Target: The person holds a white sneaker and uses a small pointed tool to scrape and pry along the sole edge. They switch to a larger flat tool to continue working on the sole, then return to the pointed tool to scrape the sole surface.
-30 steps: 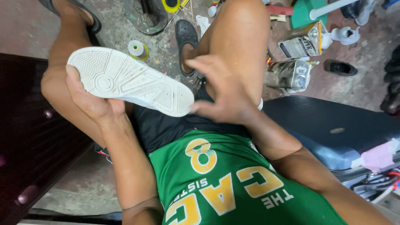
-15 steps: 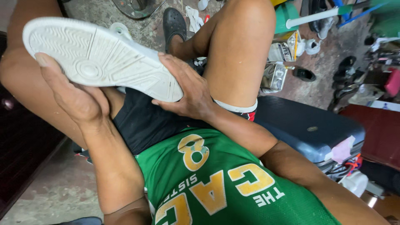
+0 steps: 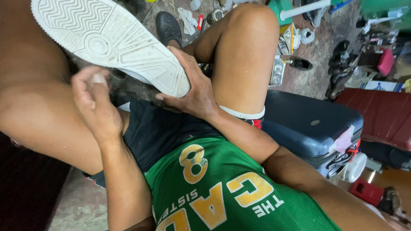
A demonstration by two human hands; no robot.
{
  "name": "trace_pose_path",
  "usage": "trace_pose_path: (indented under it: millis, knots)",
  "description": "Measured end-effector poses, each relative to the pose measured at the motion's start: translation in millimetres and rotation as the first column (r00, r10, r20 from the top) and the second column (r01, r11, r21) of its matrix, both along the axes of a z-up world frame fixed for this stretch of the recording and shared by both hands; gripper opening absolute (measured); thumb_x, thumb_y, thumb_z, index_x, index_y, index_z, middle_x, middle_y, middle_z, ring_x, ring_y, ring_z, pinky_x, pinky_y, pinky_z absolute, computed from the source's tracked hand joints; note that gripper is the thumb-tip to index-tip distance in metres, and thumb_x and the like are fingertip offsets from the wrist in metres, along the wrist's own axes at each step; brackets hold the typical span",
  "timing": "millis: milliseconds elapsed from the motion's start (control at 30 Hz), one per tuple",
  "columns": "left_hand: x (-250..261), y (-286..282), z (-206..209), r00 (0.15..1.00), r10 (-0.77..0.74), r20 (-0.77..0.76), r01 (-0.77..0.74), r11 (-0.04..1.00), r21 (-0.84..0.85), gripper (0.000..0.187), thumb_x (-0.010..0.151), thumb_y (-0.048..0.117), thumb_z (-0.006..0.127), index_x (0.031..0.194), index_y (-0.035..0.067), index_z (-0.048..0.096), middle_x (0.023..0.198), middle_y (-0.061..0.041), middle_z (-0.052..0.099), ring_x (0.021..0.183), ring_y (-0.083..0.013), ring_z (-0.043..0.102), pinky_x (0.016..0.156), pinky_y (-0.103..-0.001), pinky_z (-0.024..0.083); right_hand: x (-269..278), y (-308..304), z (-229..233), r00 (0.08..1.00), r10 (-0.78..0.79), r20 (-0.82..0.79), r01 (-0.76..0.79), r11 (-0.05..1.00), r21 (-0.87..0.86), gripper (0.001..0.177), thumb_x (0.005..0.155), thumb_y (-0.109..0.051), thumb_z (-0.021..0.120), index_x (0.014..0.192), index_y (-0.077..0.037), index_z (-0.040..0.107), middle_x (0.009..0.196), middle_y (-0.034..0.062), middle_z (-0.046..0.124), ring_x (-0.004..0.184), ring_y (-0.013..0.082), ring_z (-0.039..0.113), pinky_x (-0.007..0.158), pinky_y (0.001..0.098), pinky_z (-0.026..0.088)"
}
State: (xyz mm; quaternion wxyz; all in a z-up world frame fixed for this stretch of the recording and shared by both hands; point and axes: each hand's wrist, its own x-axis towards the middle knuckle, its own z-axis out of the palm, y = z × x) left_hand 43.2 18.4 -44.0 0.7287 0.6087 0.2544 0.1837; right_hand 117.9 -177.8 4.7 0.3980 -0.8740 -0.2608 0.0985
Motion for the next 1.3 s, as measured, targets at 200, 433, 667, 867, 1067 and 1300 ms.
trace_pose_path:
  millis: [200,433,667,867,1067,1300]
  knots:
    - [5.0,-2.2,-12.1,0.890,-0.225,-0.396,0.244,0.970,-0.002,0.040,0.109,0.037,0.050,0.103,0.002,0.069,0.094,-0.005,0.071,0.086,-0.0137,0.062,0.080,-0.027,0.049,2.8,2.7,-7.2,0.988,-0.078,-0.133,0.086,0.995,0.057,0.103,0.076,-0.021,0.096,0.159,-0.005,0.036,0.154,0.0141,0.053,0.144,0.0258,0.055,0.123,0.0369,0.044]
    - [7.5,-9.0,-24.9,0.957,-0.220,-0.191,0.138,0.919,-0.369,0.050,0.109,0.049,0.053,0.118,0.002,0.067,0.106,-0.006,0.069,0.099,-0.0159,0.064,0.088,-0.029,0.051,5.1,3.7,-21.2,0.963,-0.084,-0.256,0.135,0.972,0.190,0.098,0.083,-0.020,0.093,0.161,-0.003,0.037,0.158,0.0148,0.048,0.147,0.0236,0.049,0.129,0.0367,0.038]
    - [8.5,-9.9,-18.2,0.986,-0.036,0.164,0.133,0.759,-0.637,0.075,0.104,0.057,0.056,0.153,0.002,0.044,0.143,-0.015,0.062,0.126,-0.0247,0.062,0.105,-0.037,0.049,-1.7,19.0,-7.5,0.985,0.023,-0.169,0.007,0.984,0.176,0.107,0.075,-0.028,0.097,0.159,-0.001,0.035,0.153,0.0155,0.053,0.144,0.0237,0.052,0.124,0.0365,0.041]
    - [13.0,-8.3,-7.8,0.928,0.106,0.357,0.172,0.728,-0.664,0.076,0.107,0.051,0.055,0.161,0.003,0.031,0.163,-0.013,0.043,0.151,-0.0291,0.044,0.126,-0.046,0.037,-0.4,29.3,6.7,0.989,0.124,-0.078,-0.105,0.971,0.216,0.109,0.075,-0.031,0.098,0.159,-0.002,0.034,0.156,0.0180,0.049,0.149,0.0296,0.050,0.125,0.0385,0.041]
    - [15.4,-9.6,-3.3,0.892,0.156,0.424,0.218,0.674,-0.706,0.076,0.107,0.047,0.057,0.163,0.004,0.030,0.167,-0.012,0.038,0.158,-0.0295,0.036,0.135,-0.049,0.027,3.9,30.4,1.7,0.984,0.152,-0.097,-0.128,0.968,0.217,0.112,0.074,-0.032,0.099,0.159,-0.003,0.033,0.157,0.0178,0.049,0.149,0.0292,0.050,0.126,0.0390,0.041]
    - [15.6,-2.4,-8.6,0.859,0.255,0.444,0.145,0.711,-0.688,0.069,0.103,0.027,0.067,0.159,0.000,0.035,0.162,-0.015,0.042,0.156,-0.0330,0.039,0.132,-0.049,0.028,4.7,27.9,-12.1,0.972,0.127,-0.197,-0.081,0.971,0.226,0.109,0.074,-0.031,0.097,0.159,-0.001,0.034,0.158,0.0187,0.048,0.150,0.0275,0.047,0.125,0.0394,0.038]
